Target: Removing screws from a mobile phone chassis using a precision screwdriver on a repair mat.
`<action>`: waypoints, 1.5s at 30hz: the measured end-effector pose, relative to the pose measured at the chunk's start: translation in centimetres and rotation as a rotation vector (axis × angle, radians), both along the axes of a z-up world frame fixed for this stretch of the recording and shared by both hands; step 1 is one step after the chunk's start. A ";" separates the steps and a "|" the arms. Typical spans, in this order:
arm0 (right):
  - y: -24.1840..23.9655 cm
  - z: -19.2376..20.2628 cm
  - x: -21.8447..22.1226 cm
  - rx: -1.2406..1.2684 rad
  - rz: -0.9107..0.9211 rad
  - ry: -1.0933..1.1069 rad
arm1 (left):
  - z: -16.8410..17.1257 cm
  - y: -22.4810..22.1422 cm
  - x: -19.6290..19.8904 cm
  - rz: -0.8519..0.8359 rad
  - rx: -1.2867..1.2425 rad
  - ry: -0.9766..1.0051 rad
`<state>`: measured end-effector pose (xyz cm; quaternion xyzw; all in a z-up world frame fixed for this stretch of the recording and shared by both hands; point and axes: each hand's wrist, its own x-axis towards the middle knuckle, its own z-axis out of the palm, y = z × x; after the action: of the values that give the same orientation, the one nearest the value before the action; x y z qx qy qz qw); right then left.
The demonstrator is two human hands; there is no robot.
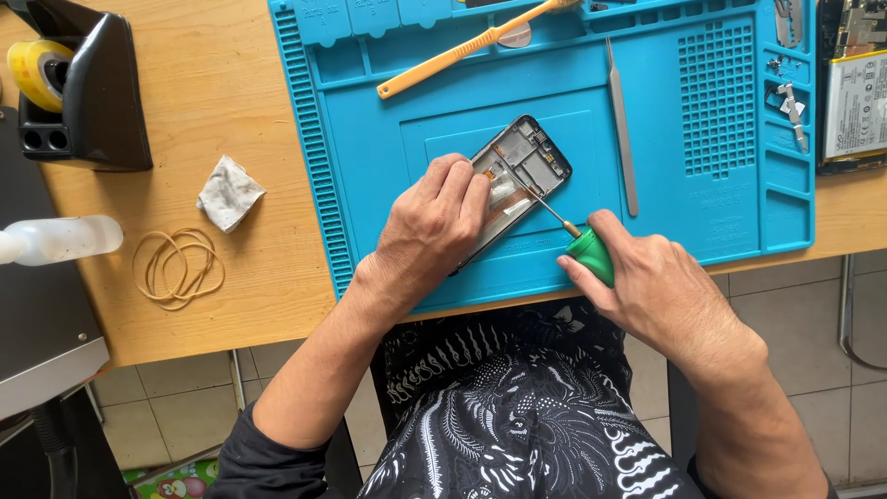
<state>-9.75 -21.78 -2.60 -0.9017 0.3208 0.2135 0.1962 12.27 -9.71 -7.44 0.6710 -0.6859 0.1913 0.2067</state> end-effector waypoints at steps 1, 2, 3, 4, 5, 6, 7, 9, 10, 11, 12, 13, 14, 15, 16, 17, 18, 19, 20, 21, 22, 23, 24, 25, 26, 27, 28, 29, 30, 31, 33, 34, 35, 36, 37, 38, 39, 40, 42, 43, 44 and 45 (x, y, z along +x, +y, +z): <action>0.1 -0.1 0.0 -0.026 -0.009 -0.014 | 0.0 0.0 0.0 0.004 -0.008 0.006; 0.1 0.0 0.0 -0.026 -0.008 -0.015 | 0.0 0.0 0.0 0.005 -0.008 0.006; 0.1 0.0 0.0 -0.026 -0.003 -0.011 | 0.1 0.0 0.0 0.005 -0.008 0.000; 0.1 0.0 0.0 -0.026 0.001 -0.006 | 0.1 0.0 0.0 0.005 -0.007 -0.005; 0.1 0.1 0.1 -0.027 0.001 -0.006 | 0.1 0.0 0.0 0.004 -0.008 -0.005; 0.1 0.2 0.2 -0.007 -0.011 0.024 | 0.1 0.0 0.0 0.003 -0.004 0.002; 0.1 0.3 0.3 0.013 -0.022 0.054 | 0.0 0.0 0.0 0.003 0.000 0.010; 0.1 0.3 0.4 0.013 -0.020 0.057 | 0.0 0.0 0.0 -0.002 -0.001 0.013; 0.1 0.3 0.4 0.012 -0.018 0.058 | 0.0 0.0 0.0 -0.006 -0.002 0.015; 0.1 0.3 0.4 0.012 -0.018 0.059 | 0.0 0.0 0.0 -0.007 -0.002 0.015; 0.2 0.4 0.4 0.015 -0.013 0.057 | 0.0 0.1 0.0 -0.007 -0.001 0.017; 0.2 0.4 0.4 0.017 -0.006 0.054 | 0.0 0.1 0.0 -0.007 0.000 0.017; 0.1 0.5 0.5 0.016 -0.007 0.053 | 0.0 0.0 0.1 -0.007 -0.001 0.016; 0.1 0.5 0.6 0.020 -0.010 0.060 | 0.0 0.0 0.1 -0.010 -0.004 0.018; 0.1 0.5 0.6 0.023 -0.012 0.068 | 0.0 0.0 0.1 -0.012 -0.007 0.019; 0.1 0.5 0.6 0.023 -0.014 0.068 | 0.0 0.0 0.1 -0.014 -0.006 0.018; 0.2 0.4 0.6 0.023 -0.020 0.060 | 0.1 0.0 0.1 -0.011 -0.008 0.018; 0.2 0.4 0.7 0.023 -0.027 0.051 | 0.1 0.0 0.1 -0.008 -0.010 0.017; 0.2 0.3 0.6 0.023 -0.028 0.051 | 0.1 -0.1 0.0 -0.010 -0.010 0.016; 0.2 0.3 0.5 0.012 -0.027 0.044 | 0.0 -0.1 0.0 -0.007 -0.012 0.022; 0.3 0.2 0.5 0.002 -0.026 0.036 | 0.0 -0.1 0.0 -0.004 -0.013 0.028; 0.3 0.3 0.5 0.003 -0.024 0.036 | -0.1 0.0 0.0 -0.002 -0.012 0.027; 0.3 0.3 0.5 0.004 -0.024 0.032 | -0.1 0.0 -0.1 -0.001 -0.013 0.029; 0.2 0.4 0.5 0.004 -0.025 0.028 | -0.2 0.0 -0.1 -0.003 -0.015 0.031; 0.3 0.2 0.4 0.004 -0.025 0.028 | -0.2 0.0 0.0 -0.002 -0.015 0.030; 0.3 0.1 0.3 -0.013 -0.006 0.023 | -0.2 0.0 0.0 0.000 -0.012 0.025; 0.3 0.0 0.1 -0.029 0.013 0.017 | -0.3 0.0 0.0 0.003 -0.009 0.019; 0.2 -0.1 0.0 -0.030 0.013 0.017 | -0.3 -0.1 0.0 0.003 -0.010 0.018; 0.2 -0.1 -0.1 -0.038 0.010 0.011 | -0.3 -0.1 0.0 0.002 -0.018 0.030; 0.2 -0.2 -0.3 -0.041 0.008 0.006 | -0.2 0.0 -0.1 0.003 -0.022 0.044; 0.2 -0.1 -0.3 -0.043 0.012 0.001 | -0.1 0.0 0.0 -0.003 -0.021 0.048; 0.2 -0.1 -0.3 -0.046 0.013 -0.006 | -0.1 -0.1 0.0 -0.011 -0.022 0.052; 0.2 -0.1 -0.3 -0.045 0.013 -0.004 | -0.1 0.0 0.0 -0.010 -0.021 0.053; 0.2 0.0 -0.3 -0.034 0.013 0.001 | -0.1 0.0 0.0 -0.012 -0.017 0.051; 0.1 0.0 -0.3 -0.024 0.011 0.005 | -0.1 -0.1 0.1 -0.015 -0.016 0.048; 0.1 -0.1 -0.4 -0.025 0.010 0.006 | -0.1 -0.1 0.1 -0.016 -0.016 0.049; 0.1 -0.1 -0.4 -0.032 0.015 0.007 | -0.1 0.0 0.1 -0.010 -0.016 0.042; 0.1 -0.2 -0.5 -0.040 0.019 0.008 | 0.0 0.0 0.1 -0.004 -0.015 0.035; 0.0 -0.2 -0.6 -0.043 0.030 0.010 | -0.1 -0.1 0.1 -0.006 -0.015 0.035; 0.0 -0.3 -0.6 -0.046 0.040 0.012 | -0.1 -0.1 0.1 -0.009 -0.015 0.036; 0.0 -0.2 -0.5 -0.046 0.040 0.011 | -0.1 -0.1 0.1 -0.009 -0.015 0.035; 0.0 -0.2 -0.5 -0.038 0.026 0.015 | 0.0 0.0 0.1 -0.011 -0.013 0.041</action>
<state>-10.21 -21.75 -2.80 -0.9076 0.3147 0.2167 0.1738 12.38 -9.76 -7.47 0.6696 -0.6839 0.1807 0.2263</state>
